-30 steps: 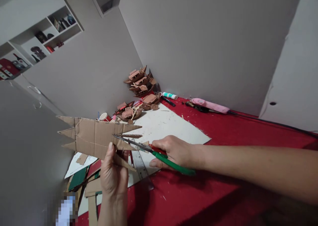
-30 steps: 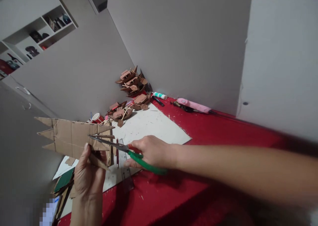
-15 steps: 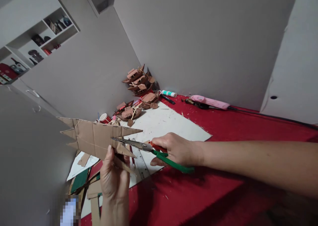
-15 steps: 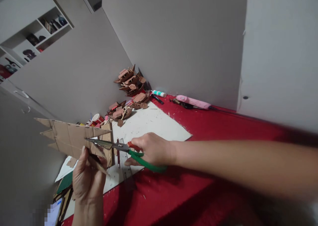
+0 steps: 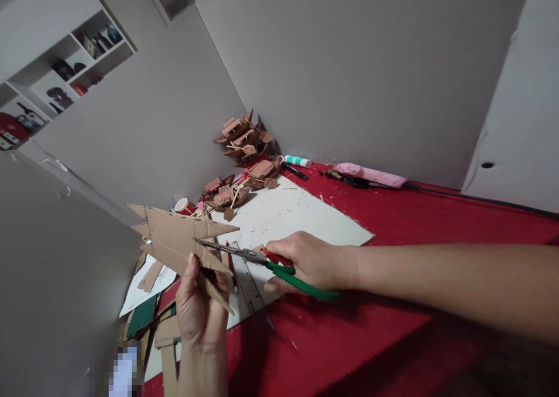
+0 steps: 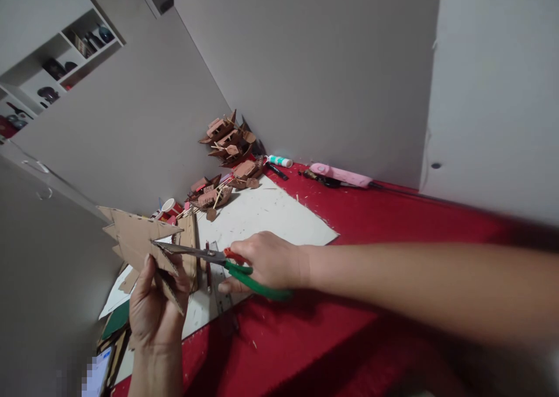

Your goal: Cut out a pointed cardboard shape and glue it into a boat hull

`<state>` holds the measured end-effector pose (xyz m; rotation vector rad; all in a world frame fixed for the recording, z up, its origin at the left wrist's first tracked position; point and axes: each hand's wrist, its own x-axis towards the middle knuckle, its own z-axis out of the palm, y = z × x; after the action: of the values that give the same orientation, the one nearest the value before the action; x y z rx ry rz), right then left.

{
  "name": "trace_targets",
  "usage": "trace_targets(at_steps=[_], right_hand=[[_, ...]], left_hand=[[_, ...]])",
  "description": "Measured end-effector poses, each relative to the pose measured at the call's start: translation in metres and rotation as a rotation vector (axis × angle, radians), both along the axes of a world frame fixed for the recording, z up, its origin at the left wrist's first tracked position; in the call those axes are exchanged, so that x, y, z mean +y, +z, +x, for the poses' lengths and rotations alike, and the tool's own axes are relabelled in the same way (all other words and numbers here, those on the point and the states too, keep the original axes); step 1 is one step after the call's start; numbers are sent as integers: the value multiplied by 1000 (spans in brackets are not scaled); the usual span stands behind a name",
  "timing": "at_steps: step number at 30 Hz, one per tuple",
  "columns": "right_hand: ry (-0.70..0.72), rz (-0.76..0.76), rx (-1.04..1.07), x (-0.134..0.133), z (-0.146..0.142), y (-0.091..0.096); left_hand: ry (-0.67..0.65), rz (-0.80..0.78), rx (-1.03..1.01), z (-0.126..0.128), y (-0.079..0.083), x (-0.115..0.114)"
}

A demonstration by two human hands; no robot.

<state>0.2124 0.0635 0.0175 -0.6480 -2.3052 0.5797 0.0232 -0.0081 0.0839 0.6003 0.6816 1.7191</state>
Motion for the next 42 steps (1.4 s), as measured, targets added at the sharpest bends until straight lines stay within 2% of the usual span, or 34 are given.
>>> trace_targets(at_steps=[6, 15, 22, 25, 28, 31, 33, 37, 40, 42], right_hand=[[13, -35, 15, -1, -2, -2], [14, -4, 46, -3, -1, -3], [-167, 142, -55, 6, 1, 2], [-225, 146, -137, 9, 2, 4], [-244, 81, -153, 11, 3, 7], [-152, -134, 18, 12, 2, 10], [-27, -423, 172, 11, 1, 11], [279, -1043, 434, 9, -6, 8], [474, -1316, 485, 6, -9, 5], [548, -1424, 486, 4, -9, 5]], left_hand=[[-68, -26, -19, -3, -2, 2], [-87, -16, -28, -11, -3, 0], [-191, 21, -55, -20, -4, 4], [-171, 30, -57, -25, 1, 4], [-66, 56, -56, -29, 8, 2], [93, 66, 42, -30, 11, 2], [154, 48, 110, -27, 9, 4], [132, -15, 156, -14, -4, 9], [101, -54, 198, -3, -15, 11], [66, -77, 244, 4, -20, 11]])
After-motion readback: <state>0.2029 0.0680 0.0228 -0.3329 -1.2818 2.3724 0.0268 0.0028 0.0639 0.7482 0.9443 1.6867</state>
